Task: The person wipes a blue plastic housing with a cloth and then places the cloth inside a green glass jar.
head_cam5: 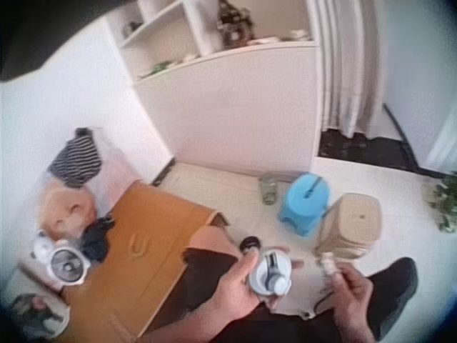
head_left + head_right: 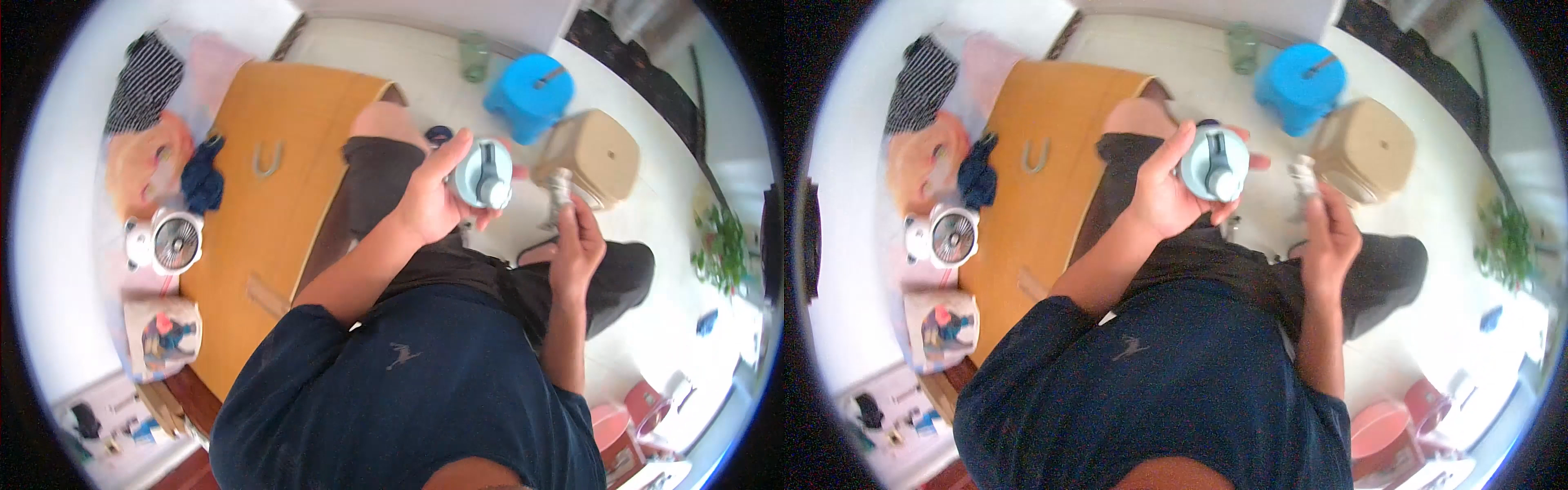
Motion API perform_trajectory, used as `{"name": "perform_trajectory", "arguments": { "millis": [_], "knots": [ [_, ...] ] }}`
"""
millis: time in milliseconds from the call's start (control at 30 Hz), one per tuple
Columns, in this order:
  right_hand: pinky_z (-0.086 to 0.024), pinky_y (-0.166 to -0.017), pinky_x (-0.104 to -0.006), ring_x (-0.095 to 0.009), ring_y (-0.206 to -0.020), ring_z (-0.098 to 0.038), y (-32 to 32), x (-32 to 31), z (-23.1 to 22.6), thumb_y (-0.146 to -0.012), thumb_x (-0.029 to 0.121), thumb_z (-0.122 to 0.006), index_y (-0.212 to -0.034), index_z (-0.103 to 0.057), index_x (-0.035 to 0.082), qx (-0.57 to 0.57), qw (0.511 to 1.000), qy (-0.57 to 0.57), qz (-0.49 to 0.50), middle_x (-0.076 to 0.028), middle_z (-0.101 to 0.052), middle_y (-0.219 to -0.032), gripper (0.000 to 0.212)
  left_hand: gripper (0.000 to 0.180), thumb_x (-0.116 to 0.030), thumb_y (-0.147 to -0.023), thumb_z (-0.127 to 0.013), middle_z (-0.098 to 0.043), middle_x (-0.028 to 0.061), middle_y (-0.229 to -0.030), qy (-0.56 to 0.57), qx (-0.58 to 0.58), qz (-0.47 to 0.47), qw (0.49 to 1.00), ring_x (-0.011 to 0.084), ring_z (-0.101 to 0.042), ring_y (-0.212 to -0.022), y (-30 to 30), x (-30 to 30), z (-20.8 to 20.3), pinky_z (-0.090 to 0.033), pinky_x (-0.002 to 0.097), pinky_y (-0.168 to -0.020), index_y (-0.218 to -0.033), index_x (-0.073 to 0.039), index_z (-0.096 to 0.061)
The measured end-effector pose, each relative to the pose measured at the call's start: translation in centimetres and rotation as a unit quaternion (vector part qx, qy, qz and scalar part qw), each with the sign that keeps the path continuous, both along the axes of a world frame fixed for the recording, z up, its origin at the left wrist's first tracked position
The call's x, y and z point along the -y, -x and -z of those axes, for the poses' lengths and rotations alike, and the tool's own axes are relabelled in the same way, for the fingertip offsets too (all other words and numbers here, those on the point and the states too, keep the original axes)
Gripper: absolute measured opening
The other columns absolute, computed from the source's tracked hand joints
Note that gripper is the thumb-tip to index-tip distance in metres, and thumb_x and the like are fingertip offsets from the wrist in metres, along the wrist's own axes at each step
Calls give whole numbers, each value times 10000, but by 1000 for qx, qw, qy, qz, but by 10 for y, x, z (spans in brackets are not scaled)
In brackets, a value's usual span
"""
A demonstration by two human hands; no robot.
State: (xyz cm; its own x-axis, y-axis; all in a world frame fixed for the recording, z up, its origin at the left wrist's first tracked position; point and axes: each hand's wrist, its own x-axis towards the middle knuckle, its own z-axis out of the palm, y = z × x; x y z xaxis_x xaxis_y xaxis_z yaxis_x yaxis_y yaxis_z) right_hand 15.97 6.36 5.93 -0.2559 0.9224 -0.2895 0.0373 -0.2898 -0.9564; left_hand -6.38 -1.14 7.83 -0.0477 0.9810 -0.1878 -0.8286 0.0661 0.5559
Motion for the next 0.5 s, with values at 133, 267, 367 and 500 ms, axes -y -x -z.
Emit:
{"name": "perform_trajectory", "arguments": {
  "millis": [133, 267, 367, 500],
  "knots": [
    [-537, -527, -240, -99, -679, -549, -6, -3, 23, -1091, 213, -597, -1332, -664, -45, -93, 994, 48, 9, -29, -617, -880, 360, 526, -417, -1079, -456, -666, 246, -1370, -35, -25, -177, 983, 400, -723, -1051, 68, 25, -16, -588, 518, -889, -1433, -47, -578],
    [-475, -671, -264, -147, -757, -596, -15, -9, 44, -1103, 228, -598, -1198, -655, -41, -123, 987, 100, -25, -58, -648, -870, 291, 462, -226, -1004, -689, -685, 185, -1287, 35, -279, -416, 865, 327, -697, -1094, 134, 64, 1, -549, 486, -997, -1384, 7, -572],
    [-477, -654, -260, -143, -760, -589, -10, -11, 45, -1100, 238, -599, -1198, -663, -51, -95, 989, 106, -38, -60, -636, -864, 312, 610, -231, -911, -820, -673, 166, -1281, 228, -509, -422, 715, 297, -682, -1105, 158, 90, 32, -538, 426, -1017, -1400, 18, -553],
    [-461, -675, -258, -143, -771, -578, -2, -11, 47, -1093, 239, -607, -1195, -668, -64, -81, 988, 118, -58, -60, -626, -860, 325, 732, -300, -847, -877, -647, 185, -1318, 310, -676, -379, 551, 310, -658, -1165, 182, 125, 79, -522, 421, -1028, -1404, 31, -537]
  ]
}}
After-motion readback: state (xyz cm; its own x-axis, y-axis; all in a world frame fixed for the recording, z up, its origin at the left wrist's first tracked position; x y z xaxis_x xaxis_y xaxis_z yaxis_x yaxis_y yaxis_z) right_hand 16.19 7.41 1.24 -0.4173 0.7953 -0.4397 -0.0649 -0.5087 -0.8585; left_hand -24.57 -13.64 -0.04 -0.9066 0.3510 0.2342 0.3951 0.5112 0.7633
